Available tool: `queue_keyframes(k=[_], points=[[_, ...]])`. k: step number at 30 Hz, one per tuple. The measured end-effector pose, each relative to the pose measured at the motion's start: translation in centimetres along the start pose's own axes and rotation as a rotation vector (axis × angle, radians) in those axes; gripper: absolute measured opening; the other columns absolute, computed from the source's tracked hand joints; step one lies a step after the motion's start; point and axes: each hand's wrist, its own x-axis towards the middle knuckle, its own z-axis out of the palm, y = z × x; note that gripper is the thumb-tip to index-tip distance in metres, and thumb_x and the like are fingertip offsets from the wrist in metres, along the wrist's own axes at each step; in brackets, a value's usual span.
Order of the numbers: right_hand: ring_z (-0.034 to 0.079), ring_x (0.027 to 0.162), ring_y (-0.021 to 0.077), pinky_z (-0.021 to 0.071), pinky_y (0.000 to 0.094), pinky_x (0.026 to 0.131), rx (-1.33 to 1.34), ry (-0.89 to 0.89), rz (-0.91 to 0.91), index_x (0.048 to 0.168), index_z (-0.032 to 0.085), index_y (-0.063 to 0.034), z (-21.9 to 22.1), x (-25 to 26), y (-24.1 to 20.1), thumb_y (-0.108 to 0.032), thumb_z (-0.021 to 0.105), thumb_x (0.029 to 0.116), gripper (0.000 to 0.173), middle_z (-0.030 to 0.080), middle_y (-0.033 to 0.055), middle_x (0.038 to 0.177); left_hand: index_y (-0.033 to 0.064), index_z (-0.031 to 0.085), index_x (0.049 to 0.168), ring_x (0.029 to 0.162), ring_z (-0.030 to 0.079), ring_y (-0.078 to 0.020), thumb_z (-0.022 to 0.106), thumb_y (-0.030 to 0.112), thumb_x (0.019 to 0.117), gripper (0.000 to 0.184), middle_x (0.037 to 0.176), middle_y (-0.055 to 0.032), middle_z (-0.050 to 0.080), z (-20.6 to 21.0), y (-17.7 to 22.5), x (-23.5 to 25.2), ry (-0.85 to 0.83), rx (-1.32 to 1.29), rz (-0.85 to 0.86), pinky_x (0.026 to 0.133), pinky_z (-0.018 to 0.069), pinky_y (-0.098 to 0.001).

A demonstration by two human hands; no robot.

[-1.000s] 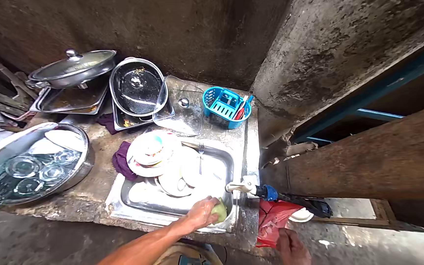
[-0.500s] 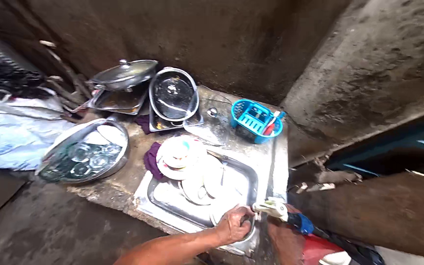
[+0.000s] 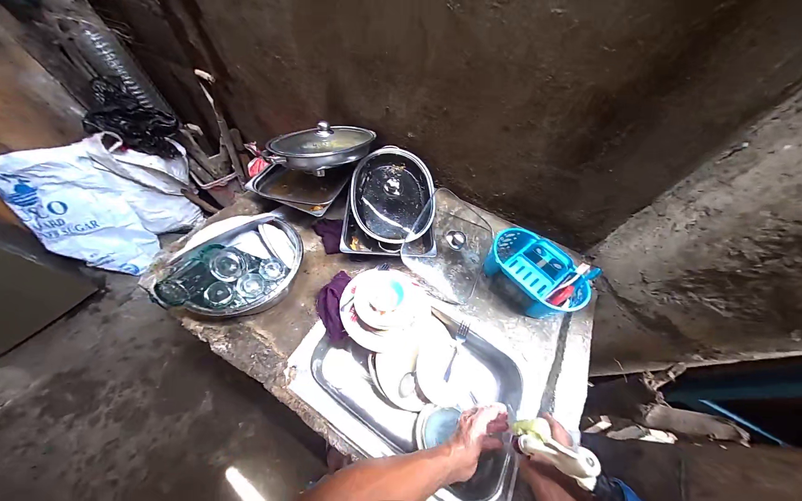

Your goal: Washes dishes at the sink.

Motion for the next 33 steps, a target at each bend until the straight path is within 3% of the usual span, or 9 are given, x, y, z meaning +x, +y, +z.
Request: queue_keyframes(k=[3,6,9,14,20,26,27,31,33], points=[[0.063,0.119,0.0285,0.0506,0.0441,0.105,0.177,-0.057,-0.026,0.133,0.056,0.0105,3.0,-2.4,-2.5,-0.009,0.073,0.0894,0.051,0.065,0.0251,0.125,0.0083,0.061,0.125,0.098,0.065,-0.019,0.028,0.039,0.1123,0.046,0.108,-0.0086,0.068,0.2,0.0,0.2,0.076,-0.224,-0.073,0.086,0.0548,-0.04],[0.054,0.133,0.0389,0.0409,0.0531,0.114,0.008,-0.013,-0.108,0.132,0.06,0.0085,6.5,-2.8,-3.1,-0.021,0.071,0.093,0.05,0.06,0.0285,0.136,0.0133,0.055,0.131,0.104,0.062,-0.0213,0.017,0.055,0.1098,0.061,0.115,-0.0098,0.065,-1.4,0.8,-1.0,0.096,-0.349,-0.238,0.09,0.0526,-0.0445],[0.051,0.137,0.0336,0.0376,0.0473,0.117,0.003,-0.088,0.003,0.141,0.053,0.0072,6.4,-2.0,-4.0,-0.021,0.062,0.1009,0.05,0.057,0.0258,0.142,0.0128,0.056,0.133,0.109,0.063,-0.0206,0.027,0.046,0.112,0.048,0.118,-0.0086,0.065,-1.0,2.2,-3.2,0.106,-0.27,-0.215,0.093,0.0527,-0.0447],[0.063,0.121,0.0305,0.0467,0.0431,0.109,0.184,0.183,0.126,0.127,0.059,0.0143,8.0,-1.9,-1.9,-0.016,0.069,0.0973,0.044,0.066,0.0278,0.123,0.0059,0.055,0.136,0.107,0.062,-0.0167,0.031,0.043,0.1121,0.05,0.118,-0.0094,0.065,-1.1,2.0,-4.3,0.003,-0.098,-0.109,0.094,0.0518,-0.036],[0.06,0.126,0.0364,0.0421,0.0461,0.113,-0.002,0.206,0.196,0.13,0.057,0.0155,7.3,-1.2,-1.6,-0.023,0.067,0.0999,0.05,0.063,0.0315,0.128,-0.0032,0.05,0.141,0.128,0.056,-0.0295,0.045,0.031,0.11,0.046,0.139,-0.0234,0.055,-1.0,1.2,-5.5,0.164,0.252,-0.071,0.106,0.0482,-0.0488],[0.063,0.124,0.0339,0.0458,0.0437,0.112,0.118,-0.006,-0.04,0.126,0.062,0.0148,9.2,-6.5,-2.2,-0.011,0.068,0.0926,0.042,0.066,0.0289,0.126,0.0084,0.057,0.125,0.089,0.064,-0.018,0.028,0.044,0.1117,0.048,0.101,-0.0094,0.065,-1.8,3.5,-2.9,0.231,-0.244,-0.117,0.079,0.0559,-0.038],[0.06,0.128,0.0365,0.043,0.045,0.114,0.055,-0.026,-0.049,0.13,0.059,0.0158,9.3,-6.1,-1.7,-0.011,0.064,0.0954,0.044,0.063,0.0312,0.13,0.0084,0.058,0.122,0.089,0.065,-0.0172,0.028,0.044,0.1118,0.048,0.099,-0.0089,0.066,-1.6,3.3,-3.0,0.226,-0.191,-0.116,0.078,0.056,-0.0368],[0.059,0.128,0.0328,0.042,0.046,0.114,-0.048,-0.002,0.152,0.133,0.059,0.0096,7.4,-2.2,-2.4,-0.021,0.062,0.102,0.043,0.064,0.027,0.131,-0.0047,0.046,0.147,0.138,0.049,-0.0261,0.03,0.029,0.1134,0.05,0.149,-0.023,0.05,-2.1,1.8,-4.4,0.092,0.33,0.006,0.116,0.0393,-0.0421],[0.061,0.125,0.0278,0.0432,0.0428,0.112,-0.039,0.022,0.184,0.13,0.062,0.0071,6.6,-0.8,-2.6,-0.022,0.063,0.1015,0.041,0.066,0.0236,0.128,-0.0043,0.053,0.141,0.123,0.061,-0.0286,0.034,0.034,0.1126,0.051,0.136,-0.0247,0.058,-2.8,2.0,-4.3,0.044,0.687,0.022,0.105,0.0512,-0.0445]])
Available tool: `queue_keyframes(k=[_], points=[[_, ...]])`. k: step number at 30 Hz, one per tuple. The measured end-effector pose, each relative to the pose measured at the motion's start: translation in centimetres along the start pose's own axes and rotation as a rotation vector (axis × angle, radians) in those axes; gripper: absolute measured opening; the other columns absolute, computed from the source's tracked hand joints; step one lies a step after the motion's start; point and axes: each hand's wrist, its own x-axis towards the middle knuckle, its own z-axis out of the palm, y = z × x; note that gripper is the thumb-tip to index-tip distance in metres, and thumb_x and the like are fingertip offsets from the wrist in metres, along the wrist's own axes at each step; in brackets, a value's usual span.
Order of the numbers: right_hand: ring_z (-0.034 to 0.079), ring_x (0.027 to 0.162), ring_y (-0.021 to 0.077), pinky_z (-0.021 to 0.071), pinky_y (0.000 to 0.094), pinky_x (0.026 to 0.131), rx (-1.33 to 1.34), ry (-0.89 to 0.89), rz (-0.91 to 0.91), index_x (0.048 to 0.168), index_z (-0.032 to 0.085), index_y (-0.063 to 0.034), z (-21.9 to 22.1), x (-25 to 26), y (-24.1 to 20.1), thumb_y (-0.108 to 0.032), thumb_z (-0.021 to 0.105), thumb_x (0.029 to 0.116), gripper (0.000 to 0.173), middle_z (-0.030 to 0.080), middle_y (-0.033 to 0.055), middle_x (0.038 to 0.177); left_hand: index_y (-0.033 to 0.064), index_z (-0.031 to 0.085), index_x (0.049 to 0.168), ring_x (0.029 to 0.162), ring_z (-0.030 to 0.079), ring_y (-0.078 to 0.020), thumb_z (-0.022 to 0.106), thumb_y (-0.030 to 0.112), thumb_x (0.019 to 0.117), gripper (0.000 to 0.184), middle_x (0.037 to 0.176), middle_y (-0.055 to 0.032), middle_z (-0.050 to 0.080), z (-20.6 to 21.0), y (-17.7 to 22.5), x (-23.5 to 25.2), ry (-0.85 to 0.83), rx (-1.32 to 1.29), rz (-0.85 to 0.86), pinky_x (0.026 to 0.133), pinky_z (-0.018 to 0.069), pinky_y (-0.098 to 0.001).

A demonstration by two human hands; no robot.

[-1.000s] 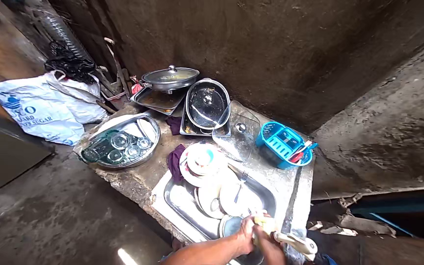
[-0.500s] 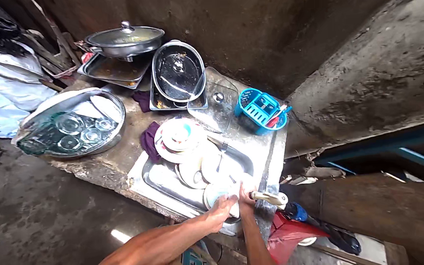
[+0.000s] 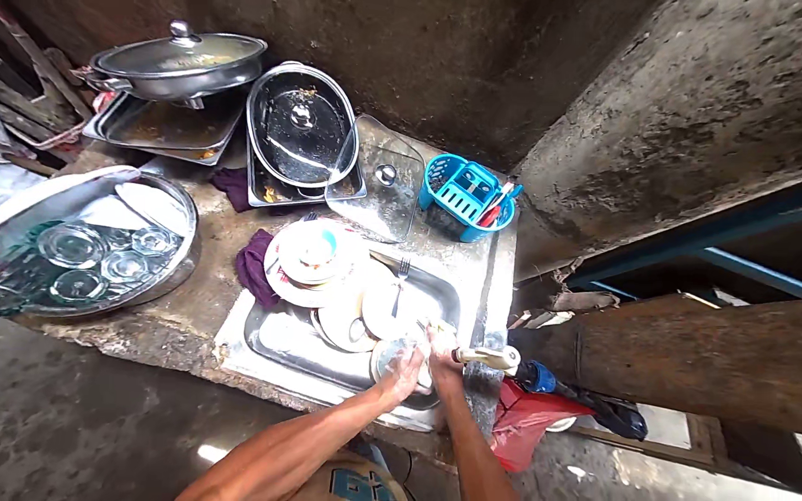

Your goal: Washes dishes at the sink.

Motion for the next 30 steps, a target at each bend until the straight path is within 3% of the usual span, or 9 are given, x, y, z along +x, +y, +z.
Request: queue_keyframes(k=[1,5,10,13,16,22,25,28,30], points=[[0.063,0.122,0.0255,0.0451,0.0414,0.11,-0.046,0.001,-0.044,0.129,0.065,0.0046,-0.1,0.7,0.3,-0.025,0.063,0.1014,0.04,0.068,0.0212,0.126,-0.0048,0.057,0.134,0.112,0.066,-0.0294,0.035,0.037,0.1124,0.052,0.125,-0.0249,0.063,-0.6,0.1,0.2,-0.031,0.148,-0.009,0.097,0.0549,-0.0451],[0.058,0.133,0.0312,0.0406,0.049,0.114,-0.451,-0.222,-0.053,0.147,0.05,0.0008,-0.6,1.5,-0.3,-0.035,0.047,0.1081,0.053,0.06,0.0223,0.14,-0.0038,0.065,0.123,0.123,0.06,-0.0398,0.037,0.046,0.1099,0.059,0.125,-0.0263,0.065,-3.8,0.3,1.6,-0.176,0.698,-0.035,0.107,0.0439,-0.058],[0.062,0.123,0.0412,0.0471,0.0573,0.106,-0.555,-0.424,0.039,0.155,0.036,-0.0025,0.3,-0.3,-0.4,-0.03,0.059,0.1026,0.064,0.063,0.0267,0.133,-0.0054,0.063,0.129,0.117,0.066,-0.0344,0.049,0.021,0.1043,0.039,0.122,-0.0232,0.069,-6.6,1.6,2.2,0.278,0.658,0.208,0.105,0.0488,-0.0485],[0.064,0.121,0.0379,0.0486,0.0525,0.105,-0.503,-0.389,-0.132,0.144,0.049,0.0024,0.7,-1.2,1.4,-0.027,0.061,0.1007,0.054,0.065,0.0257,0.129,-0.0041,0.038,0.154,0.14,0.049,-0.035,0.044,0.015,0.1066,0.051,0.15,-0.025,0.05,-5.9,2.8,5.9,0.221,0.667,0.118,0.118,0.0369,-0.0467],[0.06,0.127,0.0363,0.0479,0.0484,0.108,-0.391,-0.336,-0.294,0.134,0.06,0.0048,0.4,-1.1,2.4,-0.022,0.066,0.0966,0.046,0.059,0.0252,0.138,-0.0004,0.022,0.16,0.143,0.045,-0.0367,0.044,0.013,0.106,0.06,0.156,-0.0248,0.042,-4.2,3.5,10.4,0.213,0.692,-0.149,0.117,0.0385,-0.0496],[0.06,0.127,0.0321,0.0442,0.0458,0.111,0.074,-0.107,-0.033,0.136,0.056,0.009,0.4,-1.1,0.0,-0.015,0.061,0.1019,0.042,0.063,0.0271,0.132,-0.0082,0.05,0.145,0.138,0.051,-0.0363,0.039,0.008,0.108,0.041,0.144,-0.0278,0.055,-2.6,0.5,10.1,0.248,0.395,0.154,0.119,0.0358,-0.0454],[0.052,0.137,0.0334,0.0368,0.0404,0.118,0.117,-0.005,-0.073,0.142,0.049,0.0126,1.8,-0.6,-2.3,-0.007,0.05,0.1048,0.042,0.055,0.0298,0.143,-0.0129,0.056,0.134,0.131,0.054,-0.032,0.037,0.009,0.1092,0.038,0.136,-0.0293,0.059,-0.7,-0.6,7.2,0.227,0.075,0.195,0.115,0.0389,-0.0405],[0.047,0.143,0.0349,0.0345,0.0421,0.12,-0.089,0.038,-0.095,0.15,0.041,0.0098,2.7,0.8,-2.7,-0.012,0.042,0.108,0.047,0.046,0.028,0.153,-0.0095,0.049,0.143,0.138,0.05,-0.0379,0.04,0.016,0.1079,0.044,0.144,-0.0286,0.054,-1.1,-1.0,4.7,0.076,0.574,0.023,0.118,0.0355,-0.0474],[0.048,0.142,0.0358,0.0361,0.0424,0.119,-0.118,0.051,-0.133,0.15,0.039,0.0108,3.2,2.0,-1.9,-0.012,0.044,0.1063,0.05,0.046,0.0288,0.153,-0.0073,0.058,0.134,0.125,0.06,-0.036,0.037,0.02,0.1094,0.042,0.13,-0.0265,0.063,-1.0,-0.9,3.1,0.057,0.583,-0.046,0.109,0.0447,-0.0487]])
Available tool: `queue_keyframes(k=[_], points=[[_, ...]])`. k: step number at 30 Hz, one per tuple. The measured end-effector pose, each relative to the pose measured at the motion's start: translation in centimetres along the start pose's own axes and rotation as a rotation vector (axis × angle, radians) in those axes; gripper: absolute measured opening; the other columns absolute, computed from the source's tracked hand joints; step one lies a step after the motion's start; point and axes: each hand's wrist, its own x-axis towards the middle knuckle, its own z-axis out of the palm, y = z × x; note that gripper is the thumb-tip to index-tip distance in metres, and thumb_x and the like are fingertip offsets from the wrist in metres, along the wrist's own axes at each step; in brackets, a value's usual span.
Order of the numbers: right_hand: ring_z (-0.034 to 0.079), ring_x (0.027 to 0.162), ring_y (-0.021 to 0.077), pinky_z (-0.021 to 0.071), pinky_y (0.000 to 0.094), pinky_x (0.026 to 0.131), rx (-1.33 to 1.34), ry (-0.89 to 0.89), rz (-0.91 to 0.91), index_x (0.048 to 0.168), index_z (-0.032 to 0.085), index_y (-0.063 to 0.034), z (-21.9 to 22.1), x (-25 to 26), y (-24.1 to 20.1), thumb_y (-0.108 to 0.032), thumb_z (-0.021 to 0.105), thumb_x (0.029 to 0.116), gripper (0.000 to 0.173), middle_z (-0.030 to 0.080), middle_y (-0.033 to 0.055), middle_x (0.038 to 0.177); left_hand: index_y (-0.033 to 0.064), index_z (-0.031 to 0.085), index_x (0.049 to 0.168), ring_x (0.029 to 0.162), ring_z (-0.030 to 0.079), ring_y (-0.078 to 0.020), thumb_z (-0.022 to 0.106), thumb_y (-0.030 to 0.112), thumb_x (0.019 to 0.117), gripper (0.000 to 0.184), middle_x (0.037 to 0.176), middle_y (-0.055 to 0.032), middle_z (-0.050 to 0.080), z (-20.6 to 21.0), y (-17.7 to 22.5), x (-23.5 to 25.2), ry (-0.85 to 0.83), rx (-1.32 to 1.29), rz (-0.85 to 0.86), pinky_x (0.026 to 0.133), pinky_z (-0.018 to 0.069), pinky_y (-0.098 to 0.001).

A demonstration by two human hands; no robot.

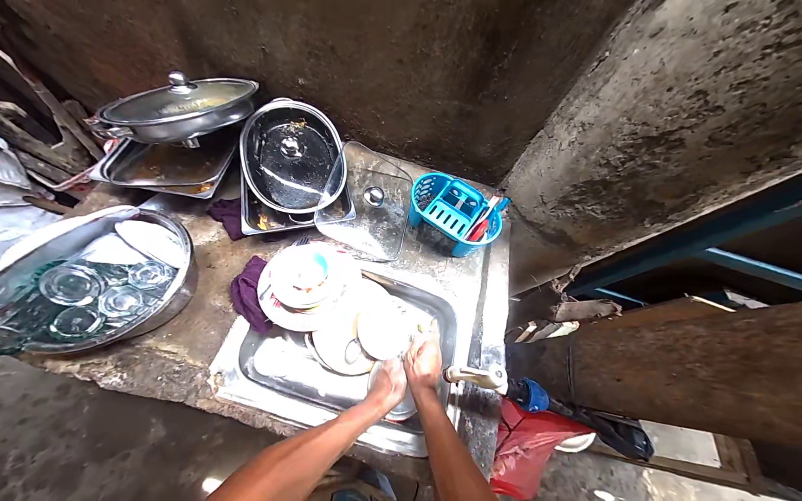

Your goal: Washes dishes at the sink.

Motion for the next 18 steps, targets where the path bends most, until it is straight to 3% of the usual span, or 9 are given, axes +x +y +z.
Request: queue_keyframes(k=[1,3,6,10,11,13,14,15,18], points=[[0.052,0.138,0.0367,0.0397,0.0443,0.117,0.02,0.022,-0.03,0.148,0.044,0.0105,0.3,0.7,0.6,-0.012,0.048,0.1043,0.049,0.051,0.029,0.148,-0.0043,0.063,0.127,0.107,0.065,-0.0305,0.035,0.021,0.111,0.041,0.115,-0.0222,0.067,0.0,0.0,-0.8,0.013,-0.12,-0.008,0.097,0.0511,-0.0441],[0.066,0.119,0.0364,0.0498,0.0499,0.106,0.065,0.065,-0.029,0.135,0.06,0.0054,0.5,1.4,1.3,-0.018,0.06,0.1014,0.041,0.067,0.0247,0.127,0.009,0.06,0.097,0.051,0.045,-0.0118,0.031,0.037,0.1131,0.043,0.066,-0.0009,0.048,0.1,-0.3,-2.2,-0.056,-0.507,-0.131,0.049,0.0401,-0.027],[0.071,0.105,0.0381,0.0534,0.0533,0.097,0.09,0.097,-0.024,0.127,0.064,0.0078,0.6,1.4,1.5,-0.026,0.068,0.0977,0.045,0.072,0.0249,0.112,0.011,0.057,0.101,0.04,0.037,-0.0079,0.034,0.04,0.1126,0.039,0.058,0.004,0.043,-2.2,-0.5,-2.7,-0.321,-0.782,-0.241,0.039,0.0354,-0.023],[0.073,0.101,0.0405,0.0553,0.057,0.091,-0.148,-0.115,-0.195,0.122,0.069,0.0054,0.0,0.4,0.4,-0.04,0.061,0.1002,0.051,0.074,0.0241,0.106,0.0118,0.05,0.095,0.045,0.035,-0.0062,0.043,0.021,0.1096,0.019,0.065,0.0037,0.044,-3.8,-0.5,-1.8,-0.269,-0.664,-0.203,0.041,0.03,-0.0213],[0.072,0.104,0.0408,0.054,0.0583,0.091,-0.243,-0.214,-0.206,0.125,0.068,0.0021,-0.6,0.8,0.1,-0.044,0.056,0.1017,0.053,0.074,0.0232,0.108,0.0097,0.052,0.102,0.049,0.038,-0.0083,0.043,0.023,0.1101,0.017,0.07,0.0015,0.045,-4.1,-1.0,-2.0,-0.245,-0.527,-0.154,0.045,0.0332,-0.024],[0.07,0.108,0.0417,0.0517,0.0593,0.094,-0.339,-0.289,-0.159,0.132,0.065,0.0001,-1.7,1.8,-0.1,-0.045,0.053,0.1032,0.055,0.073,0.0238,0.113,-0.0007,0.058,0.122,0.081,0.058,-0.0207,0.042,0.022,0.1103,0.03,0.098,-0.0135,0.06,-5.5,-1.9,-2.4,-0.208,-0.154,-0.046,0.073,0.049,-0.0364],[0.07,0.107,0.0414,0.0521,0.0585,0.095,-0.352,-0.249,-0.11,0.134,0.062,0.0006,-2.0,2.3,0.2,-0.045,0.054,0.1034,0.056,0.073,0.0242,0.113,-0.0055,0.059,0.13,0.11,0.063,-0.0315,0.042,0.02,0.1096,0.037,0.12,-0.0235,0.064,-6.6,-2.3,-2.8,-0.191,0.037,0.002,0.099,0.0497,-0.0462],[0.07,0.108,0.0399,0.0522,0.0566,0.095,-0.352,-0.21,-0.056,0.136,0.06,-0.0005,-2.3,2.8,0.5,-0.046,0.054,0.1035,0.056,0.072,0.0234,0.114,-0.0078,0.057,0.134,0.125,0.059,-0.0385,0.042,0.018,0.1086,0.039,0.13,-0.0279,0.062,-7.5,-2.6,-3.1,-0.157,0.195,0.023,0.109,0.0435,-0.0524],[0.068,0.116,0.0333,0.0526,0.0501,0.1,-0.325,-0.17,0.026,0.139,0.057,-0.0022,-1.2,3.6,1.8,-0.042,0.057,0.1026,0.055,0.068,0.0194,0.127,-0.0003,0.054,0.143,0.124,0.061,-0.0406,0.043,0.019,0.107,0.042,0.136,-0.0243,0.061,-9.2,-4.5,-2.4,0.038,0.476,-0.073,0.105,0.0477,-0.0554]])
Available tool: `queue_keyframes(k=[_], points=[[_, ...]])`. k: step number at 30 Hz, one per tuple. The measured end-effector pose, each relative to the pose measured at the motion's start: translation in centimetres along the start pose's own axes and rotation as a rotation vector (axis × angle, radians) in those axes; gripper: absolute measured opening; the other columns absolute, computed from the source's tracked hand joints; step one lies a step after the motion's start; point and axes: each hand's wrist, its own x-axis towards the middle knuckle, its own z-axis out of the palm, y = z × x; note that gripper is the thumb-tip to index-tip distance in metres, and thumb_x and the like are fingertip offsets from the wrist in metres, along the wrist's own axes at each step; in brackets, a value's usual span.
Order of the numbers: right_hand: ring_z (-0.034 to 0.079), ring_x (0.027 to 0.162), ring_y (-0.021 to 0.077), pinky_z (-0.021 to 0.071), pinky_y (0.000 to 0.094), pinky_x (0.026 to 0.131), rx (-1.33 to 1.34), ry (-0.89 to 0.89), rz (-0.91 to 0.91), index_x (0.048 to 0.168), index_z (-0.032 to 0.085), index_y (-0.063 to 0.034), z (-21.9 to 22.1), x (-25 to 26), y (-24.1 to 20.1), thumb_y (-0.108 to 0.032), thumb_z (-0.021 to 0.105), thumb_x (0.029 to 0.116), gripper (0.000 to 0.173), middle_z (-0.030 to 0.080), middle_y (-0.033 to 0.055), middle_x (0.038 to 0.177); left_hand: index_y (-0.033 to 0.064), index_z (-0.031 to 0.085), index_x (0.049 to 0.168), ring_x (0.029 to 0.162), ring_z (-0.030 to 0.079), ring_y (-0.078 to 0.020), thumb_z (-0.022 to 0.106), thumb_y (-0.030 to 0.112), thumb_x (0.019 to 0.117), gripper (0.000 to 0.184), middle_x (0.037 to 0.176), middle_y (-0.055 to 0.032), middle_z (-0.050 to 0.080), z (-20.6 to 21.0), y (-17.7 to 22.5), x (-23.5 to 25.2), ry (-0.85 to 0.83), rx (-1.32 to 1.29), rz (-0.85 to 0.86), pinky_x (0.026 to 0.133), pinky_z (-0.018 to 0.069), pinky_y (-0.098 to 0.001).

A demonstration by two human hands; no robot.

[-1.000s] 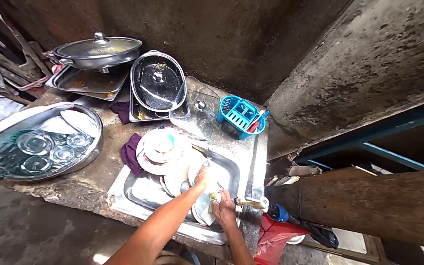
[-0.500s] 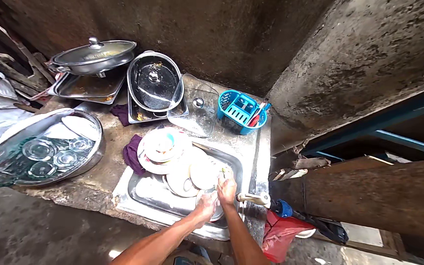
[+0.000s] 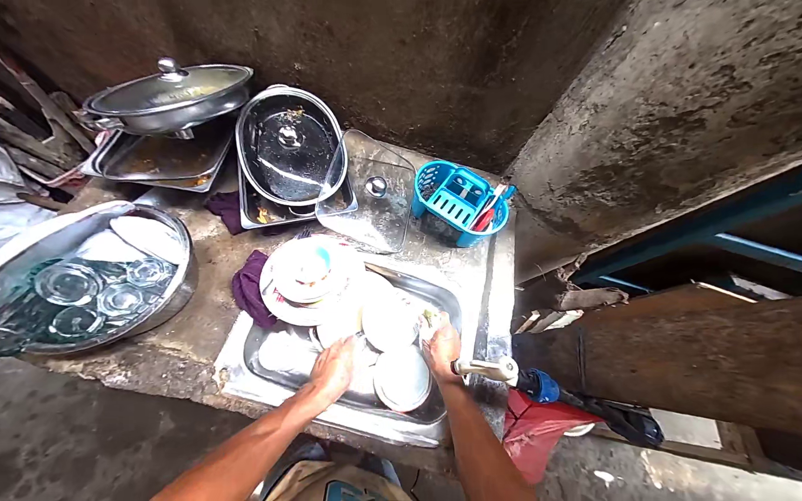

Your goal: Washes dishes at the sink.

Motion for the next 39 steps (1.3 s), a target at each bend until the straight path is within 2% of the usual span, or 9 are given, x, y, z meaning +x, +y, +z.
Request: queue_keyframes(k=[2,5,9,14,21,27,33,36,39], points=[[0.063,0.124,0.0328,0.0511,0.0483,0.104,0.03,-0.113,0.07,0.149,0.046,-0.0022,0.7,0.4,-0.6,-0.028,0.065,0.0984,0.06,0.06,0.0204,0.139,0.0049,0.054,0.144,0.118,0.064,-0.0404,0.043,0.022,0.1072,0.042,0.142,-0.0217,0.056,0.3,-0.2,1.7,0.055,0.06,-0.05,0.098,0.0518,-0.0553],[0.066,0.117,0.0368,0.0532,0.0532,0.098,0.109,-0.217,0.191,0.153,0.036,-0.0079,1.7,0.7,-1.9,-0.009,0.071,0.0893,0.073,0.063,0.0216,0.133,0.0047,0.046,0.15,0.115,0.065,-0.0408,0.046,0.023,0.1066,0.047,0.148,-0.0219,0.051,0.5,1.3,3.6,0.043,0.089,-0.102,0.095,0.0535,-0.0554],[0.066,0.117,0.035,0.0533,0.053,0.098,0.105,-0.028,0.115,0.141,0.056,-0.0053,0.1,0.7,-1.3,-0.007,0.07,0.0867,0.056,0.066,0.0199,0.13,0.0019,0.048,0.147,0.116,0.065,-0.0385,0.045,0.021,0.1063,0.045,0.149,-0.0218,0.049,1.2,2.4,5.2,0.035,0.106,-0.103,0.094,0.0548,-0.0527],[0.067,0.115,0.0366,0.0558,0.0526,0.092,0.034,0.207,0.043,0.135,0.06,-0.0017,-4.0,0.6,0.8,-0.009,0.067,0.0895,0.047,0.061,0.022,0.136,0.0019,0.061,0.133,0.125,0.06,-0.0367,0.037,0.018,0.1077,0.038,0.14,-0.0197,0.058,1.1,2.6,4.7,-0.063,0.15,-0.048,0.102,0.0492,-0.0536],[0.065,0.115,0.04,0.0561,0.052,0.091,0.04,0.355,-0.03,0.122,0.067,0.002,-4.7,0.2,2.3,-0.01,0.073,0.0861,0.039,0.063,0.0261,0.129,-0.0009,0.033,0.156,0.129,0.058,-0.0412,0.043,0.014,0.1072,0.052,0.138,-0.0279,0.058,1.2,0.4,3.3,-0.02,-0.144,0.062,0.11,0.0439,-0.0536],[0.061,0.121,0.0402,0.054,0.0471,0.098,0.138,0.316,-0.008,0.13,0.059,0.005,-3.6,0.9,2.9,-0.007,0.071,0.0865,0.046,0.056,0.0298,0.135,-0.004,0.053,0.142,0.124,0.061,-0.0387,0.045,0.019,0.1078,0.042,0.13,-0.0263,0.063,2.1,0.8,2.2,0.043,-0.314,0.103,0.109,0.0445,-0.0531],[0.069,0.112,0.0374,0.0555,0.0521,0.097,0.33,0.307,-0.497,0.126,0.065,0.0068,-1.9,-3.5,0.5,0.0,0.069,0.0791,0.047,0.069,0.0234,0.123,-0.0007,0.049,0.144,0.1,0.069,-0.0373,0.041,0.02,0.1102,0.041,0.121,-0.0265,0.064,0.5,2.7,-0.1,-0.253,-0.28,0.248,0.091,0.0545,-0.0538],[0.067,0.117,0.0352,0.0506,0.0505,0.104,0.255,0.001,-0.512,0.13,0.066,0.0024,-2.0,-4.9,-0.8,-0.011,0.064,0.0912,0.041,0.07,0.0196,0.124,-0.0005,0.057,0.133,0.083,0.068,-0.0272,0.046,0.019,0.1084,0.033,0.108,-0.0202,0.067,0.7,2.3,-0.1,-0.292,-0.408,0.423,0.08,0.0572,-0.046],[0.068,0.115,0.0372,0.0507,0.0537,0.101,0.044,-0.144,-0.265,0.137,0.062,-0.0021,-3.0,-5.6,-1.7,-0.026,0.054,0.1043,0.041,0.07,0.0214,0.122,-0.0018,0.065,0.122,0.078,0.067,-0.0195,0.048,0.016,0.1075,0.029,0.103,-0.0163,0.068,0.0,2.0,0.0,-0.099,-0.617,0.24,0.075,0.0576,-0.0372]])
